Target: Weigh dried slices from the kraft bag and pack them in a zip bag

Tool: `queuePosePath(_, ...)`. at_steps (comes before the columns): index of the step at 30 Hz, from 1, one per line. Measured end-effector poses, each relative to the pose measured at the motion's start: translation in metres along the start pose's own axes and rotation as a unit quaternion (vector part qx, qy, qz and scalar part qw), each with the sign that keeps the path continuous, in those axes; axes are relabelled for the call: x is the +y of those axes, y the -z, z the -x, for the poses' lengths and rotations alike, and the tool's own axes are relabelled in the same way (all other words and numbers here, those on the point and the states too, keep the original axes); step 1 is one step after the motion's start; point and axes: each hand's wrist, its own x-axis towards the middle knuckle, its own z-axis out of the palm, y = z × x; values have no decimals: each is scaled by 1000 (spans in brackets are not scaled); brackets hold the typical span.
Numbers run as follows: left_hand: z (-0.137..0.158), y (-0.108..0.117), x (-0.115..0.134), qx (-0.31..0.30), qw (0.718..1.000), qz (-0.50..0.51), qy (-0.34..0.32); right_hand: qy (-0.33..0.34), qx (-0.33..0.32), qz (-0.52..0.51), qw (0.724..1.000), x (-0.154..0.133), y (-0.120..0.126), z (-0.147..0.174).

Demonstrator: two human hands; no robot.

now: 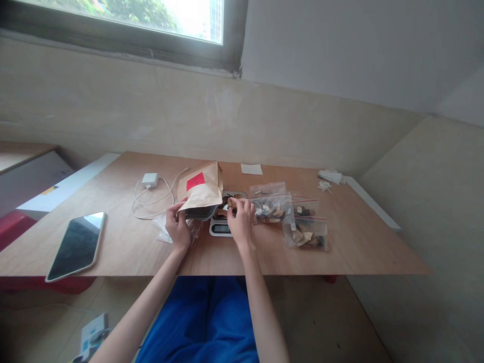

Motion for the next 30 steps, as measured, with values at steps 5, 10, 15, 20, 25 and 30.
queuePosePath(5,0,1,1,-7,1000,-6,0,-5,-42,42,998,-1,-8,-9)
queuePosePath(10,0,0,2,1,1000,0,-8,11,51,-76,996,-25,1,5)
queuePosePath(15,0,0,2,-3,1000,4,-5,112,-91,-150,978,-53,-4,25)
queuePosePath(20,0,0,3,-2,1000,5,-9,107,-209,-90,968,-71,-29,19)
queuePosePath(25,0,0,4,-1,1000,12,0,90,-287,18,954,-85,-49,-4)
queuePosePath(30,0,1,2,-2,1000,16,0,99,-338,38,935,-91,-52,-8)
